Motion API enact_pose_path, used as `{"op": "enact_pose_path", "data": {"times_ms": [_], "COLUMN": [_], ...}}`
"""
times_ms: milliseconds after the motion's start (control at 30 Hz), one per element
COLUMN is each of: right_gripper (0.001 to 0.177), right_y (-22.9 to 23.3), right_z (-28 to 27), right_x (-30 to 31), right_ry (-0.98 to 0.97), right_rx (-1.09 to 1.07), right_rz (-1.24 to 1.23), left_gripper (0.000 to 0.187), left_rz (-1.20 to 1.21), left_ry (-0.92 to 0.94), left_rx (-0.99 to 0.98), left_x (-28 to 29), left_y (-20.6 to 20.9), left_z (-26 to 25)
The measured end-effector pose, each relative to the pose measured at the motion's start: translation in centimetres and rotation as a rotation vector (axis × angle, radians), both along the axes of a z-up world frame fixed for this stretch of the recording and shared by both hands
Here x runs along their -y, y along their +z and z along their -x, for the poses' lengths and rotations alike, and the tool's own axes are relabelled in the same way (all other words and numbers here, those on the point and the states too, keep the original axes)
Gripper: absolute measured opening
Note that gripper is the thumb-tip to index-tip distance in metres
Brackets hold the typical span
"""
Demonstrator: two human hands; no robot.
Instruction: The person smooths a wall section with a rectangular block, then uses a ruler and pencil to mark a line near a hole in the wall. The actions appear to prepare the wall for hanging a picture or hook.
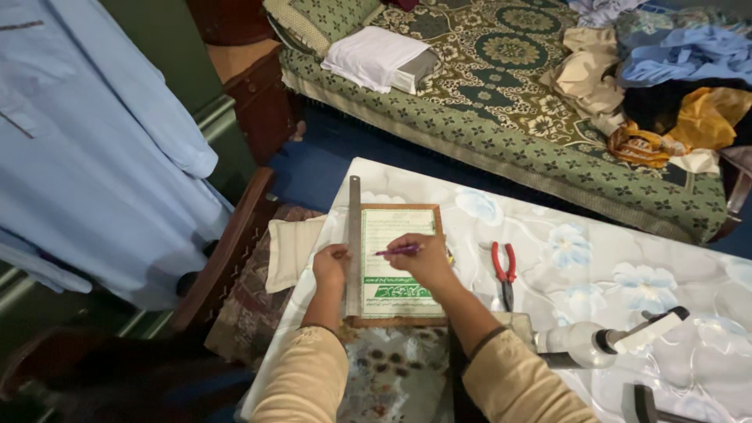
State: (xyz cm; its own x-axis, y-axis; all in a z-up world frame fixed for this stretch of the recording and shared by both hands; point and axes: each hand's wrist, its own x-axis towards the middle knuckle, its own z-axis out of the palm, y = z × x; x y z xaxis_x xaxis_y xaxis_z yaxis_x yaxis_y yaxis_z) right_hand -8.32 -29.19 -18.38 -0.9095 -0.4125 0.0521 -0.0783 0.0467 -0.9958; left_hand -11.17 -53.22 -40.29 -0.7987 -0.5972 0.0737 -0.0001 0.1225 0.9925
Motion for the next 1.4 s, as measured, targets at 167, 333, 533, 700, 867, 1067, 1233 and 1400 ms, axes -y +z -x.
{"op": "enact_pose_path", "data": {"times_ms": [167,333,533,700,867,1067,1233,1400], "right_gripper": [0.022,0.020,0.022,0.025,0.027,0.029,0.028,0.031], "right_y": [-0.6,-0.9,-2.5,-3.5,-3.2,-2.4,-3.1,-4.8], "right_z": [-1.2,-1.5,-0.1,0.6,0.1,-0.1,0.9,1.8], "right_x": [-0.1,0.1,1.2,1.8,2.2,2.1,2.3,2.3], "right_ry": [-0.043,0.015,0.007,0.017,0.005,0.023,-0.014,0.012], "right_rx": [0.161,0.188,0.200,0.123,0.068,0.074,0.148,0.199], "right_rz": [-0.051,-0.128,-0.072,-0.085,-0.176,-0.205,-0.142,-0.009], "left_gripper": [0.026,0.029,0.027,0.022,0.020,0.023,0.024,0.024], "left_rz": [0.154,0.162,0.183,0.139,0.181,0.138,0.241,0.305], "left_ry": [0.014,0.019,0.048,0.053,0.041,0.020,0.045,0.031], "left_rx": [0.107,0.171,0.211,0.222,0.167,0.265,0.308,0.342], "left_x": [0.2,0.8,0.5,0.3,0.0,-0.5,-1.0,-0.9], "left_y": [-0.8,-1.0,-0.6,-1.0,-2.1,-1.5,0.4,1.2], "left_z": [-0.7,-2.4,-2.9,-3.1,-2.5,-3.1,-3.6,-4.0]}}
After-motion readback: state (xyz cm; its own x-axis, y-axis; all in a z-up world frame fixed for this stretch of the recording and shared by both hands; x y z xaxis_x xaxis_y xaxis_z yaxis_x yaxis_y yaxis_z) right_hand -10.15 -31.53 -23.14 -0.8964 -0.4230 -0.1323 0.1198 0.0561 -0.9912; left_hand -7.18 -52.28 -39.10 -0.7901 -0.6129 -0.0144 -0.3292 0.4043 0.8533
